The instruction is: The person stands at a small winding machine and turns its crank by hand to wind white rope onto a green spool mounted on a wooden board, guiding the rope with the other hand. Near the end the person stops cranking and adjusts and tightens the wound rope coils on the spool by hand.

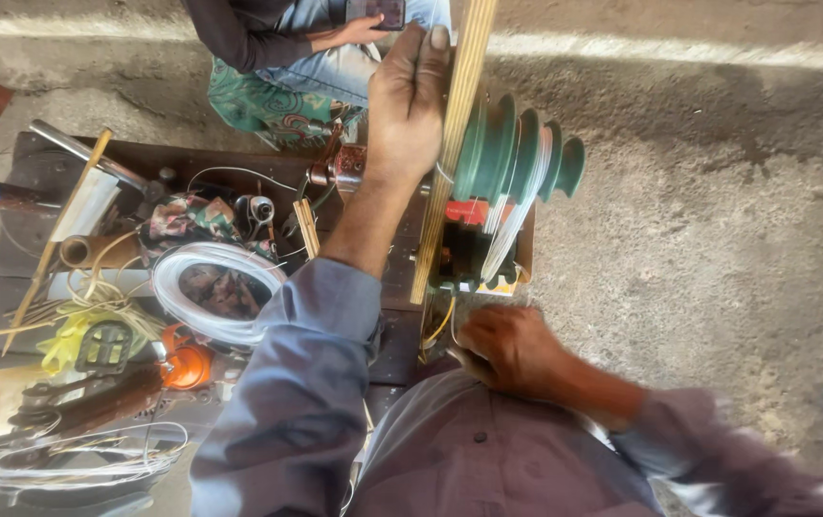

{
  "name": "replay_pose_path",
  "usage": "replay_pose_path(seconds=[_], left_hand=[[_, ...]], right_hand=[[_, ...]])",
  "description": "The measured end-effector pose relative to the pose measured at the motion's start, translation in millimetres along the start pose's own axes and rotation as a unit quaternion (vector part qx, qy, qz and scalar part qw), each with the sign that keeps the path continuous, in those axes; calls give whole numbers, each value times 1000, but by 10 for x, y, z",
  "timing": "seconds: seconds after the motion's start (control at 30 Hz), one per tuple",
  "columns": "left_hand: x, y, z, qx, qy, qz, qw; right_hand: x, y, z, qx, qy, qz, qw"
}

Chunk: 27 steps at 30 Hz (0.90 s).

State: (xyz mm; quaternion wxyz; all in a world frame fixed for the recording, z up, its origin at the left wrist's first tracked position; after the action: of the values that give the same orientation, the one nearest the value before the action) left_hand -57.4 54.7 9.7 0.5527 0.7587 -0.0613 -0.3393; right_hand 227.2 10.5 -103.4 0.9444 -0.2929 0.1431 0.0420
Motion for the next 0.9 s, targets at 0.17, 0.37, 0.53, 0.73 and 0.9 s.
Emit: replay_pose_path(seconds=[0.17, 0.37, 0.53, 0.73, 0.9], left_hand=[[-46, 82, -3, 7, -31, -19, 999], [-74, 84, -39, 48, -48, 60, 996], [-57, 14, -18, 65, -39, 40, 996], [-52, -21, -1, 34, -50, 37, 997], [-86, 68, -44, 98, -38, 53, 993]], right_hand=[[-1091, -70, 1816, 264, 106, 231, 930], [-1634, 1746, 1299, -43, 174, -281, 943], [-187, 725, -464, -96, -34, -308, 946], [-809, -97, 1475, 226, 103, 215, 944], [-1789, 1595, 1841, -40, 208, -188, 959]])
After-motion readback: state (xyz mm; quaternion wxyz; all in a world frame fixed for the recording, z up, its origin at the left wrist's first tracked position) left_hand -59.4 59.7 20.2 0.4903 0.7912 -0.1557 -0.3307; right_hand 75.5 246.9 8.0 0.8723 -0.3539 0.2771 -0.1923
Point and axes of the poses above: each hand's wrist, its own x-axis away from the middle knuckle, its own z-axis out of the back of the hand, y = z × x, the point moved 5 cm from there along -x, towards the middle knuckle, and after that the axes turned 7 degrees about y, right-handed, at the moved point
